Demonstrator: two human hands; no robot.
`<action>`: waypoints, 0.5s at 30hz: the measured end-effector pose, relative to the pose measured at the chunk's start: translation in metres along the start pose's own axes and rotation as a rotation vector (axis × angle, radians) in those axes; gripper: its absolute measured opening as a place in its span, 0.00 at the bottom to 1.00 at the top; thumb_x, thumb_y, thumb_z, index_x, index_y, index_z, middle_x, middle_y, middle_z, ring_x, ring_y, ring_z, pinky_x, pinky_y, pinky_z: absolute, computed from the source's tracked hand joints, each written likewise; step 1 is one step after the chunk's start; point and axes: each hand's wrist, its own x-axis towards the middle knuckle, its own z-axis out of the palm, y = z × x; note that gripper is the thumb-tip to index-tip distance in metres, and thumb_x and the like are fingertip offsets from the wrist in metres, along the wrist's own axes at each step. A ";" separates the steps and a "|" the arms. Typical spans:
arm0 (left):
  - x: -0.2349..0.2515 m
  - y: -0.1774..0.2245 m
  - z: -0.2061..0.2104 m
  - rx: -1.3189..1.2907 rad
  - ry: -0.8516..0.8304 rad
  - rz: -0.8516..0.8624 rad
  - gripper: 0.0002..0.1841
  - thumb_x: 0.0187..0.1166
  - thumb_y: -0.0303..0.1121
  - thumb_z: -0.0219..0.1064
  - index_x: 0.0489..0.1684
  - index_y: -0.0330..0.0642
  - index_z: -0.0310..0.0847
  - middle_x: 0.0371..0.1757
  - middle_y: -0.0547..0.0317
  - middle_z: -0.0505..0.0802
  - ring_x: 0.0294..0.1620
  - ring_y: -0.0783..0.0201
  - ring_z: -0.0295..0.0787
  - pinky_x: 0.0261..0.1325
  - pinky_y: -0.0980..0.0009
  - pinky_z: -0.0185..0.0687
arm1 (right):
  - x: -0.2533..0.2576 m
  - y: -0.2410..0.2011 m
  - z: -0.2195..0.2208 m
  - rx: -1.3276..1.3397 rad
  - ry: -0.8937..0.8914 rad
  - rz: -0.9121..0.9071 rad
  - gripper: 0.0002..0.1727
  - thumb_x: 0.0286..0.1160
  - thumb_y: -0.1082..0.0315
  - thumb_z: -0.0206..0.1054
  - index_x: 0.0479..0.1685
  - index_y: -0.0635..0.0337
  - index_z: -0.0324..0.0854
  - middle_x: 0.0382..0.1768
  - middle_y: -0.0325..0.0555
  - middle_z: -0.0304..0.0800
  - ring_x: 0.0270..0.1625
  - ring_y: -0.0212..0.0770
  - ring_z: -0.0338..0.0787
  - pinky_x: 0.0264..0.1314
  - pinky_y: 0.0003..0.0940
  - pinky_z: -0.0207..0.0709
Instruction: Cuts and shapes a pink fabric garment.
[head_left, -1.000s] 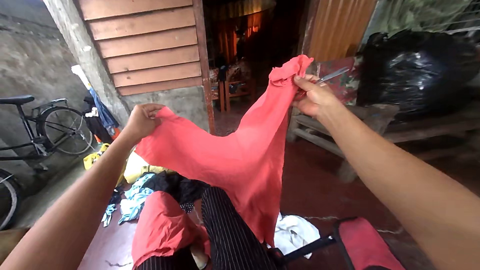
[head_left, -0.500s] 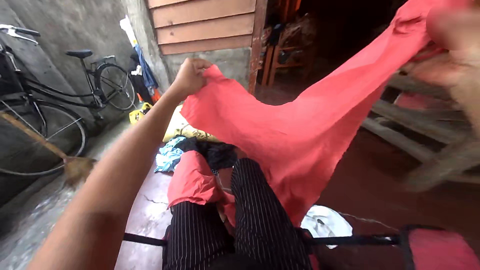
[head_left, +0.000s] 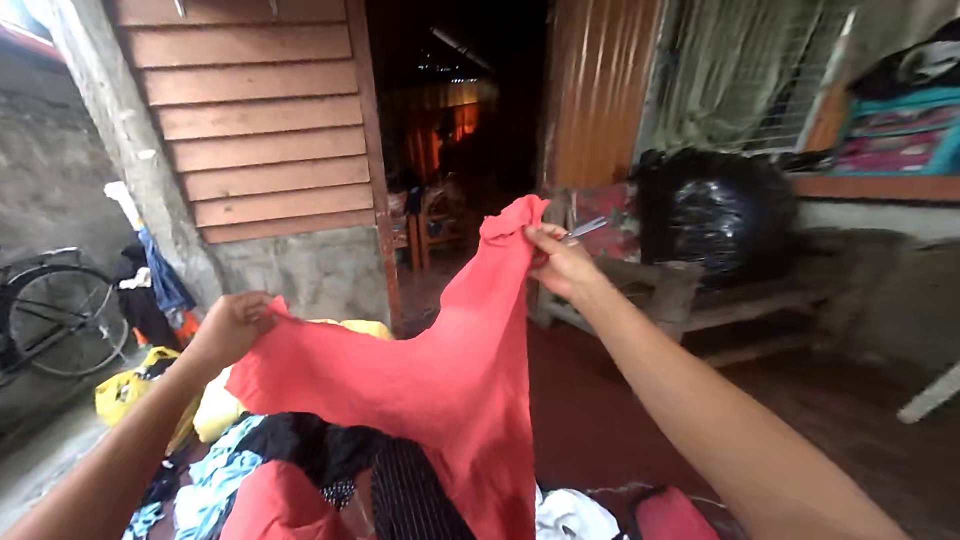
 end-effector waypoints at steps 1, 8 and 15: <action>-0.002 0.002 -0.001 -0.015 0.000 0.006 0.05 0.79 0.19 0.68 0.44 0.36 0.88 0.35 0.55 0.95 0.33 0.65 0.91 0.43 0.62 0.89 | 0.000 0.000 0.000 0.010 -0.005 0.000 0.11 0.80 0.65 0.70 0.56 0.53 0.80 0.41 0.44 0.90 0.38 0.40 0.90 0.39 0.41 0.87; -0.057 0.001 -0.003 -0.079 0.070 0.340 0.08 0.77 0.28 0.66 0.44 0.44 0.91 0.46 0.63 0.97 0.41 0.70 0.93 0.45 0.72 0.91 | -0.012 -0.004 -0.008 0.130 -0.139 -0.040 0.05 0.86 0.67 0.62 0.53 0.50 0.79 0.40 0.41 0.91 0.39 0.38 0.92 0.42 0.40 0.90; -0.081 0.080 0.004 0.219 0.302 0.693 0.12 0.83 0.33 0.62 0.52 0.40 0.91 0.52 0.61 0.94 0.51 0.73 0.91 0.57 0.74 0.88 | 0.032 0.063 0.014 0.633 -0.580 -0.278 0.23 0.93 0.60 0.49 0.82 0.56 0.62 0.66 0.53 0.87 0.65 0.50 0.91 0.64 0.47 0.87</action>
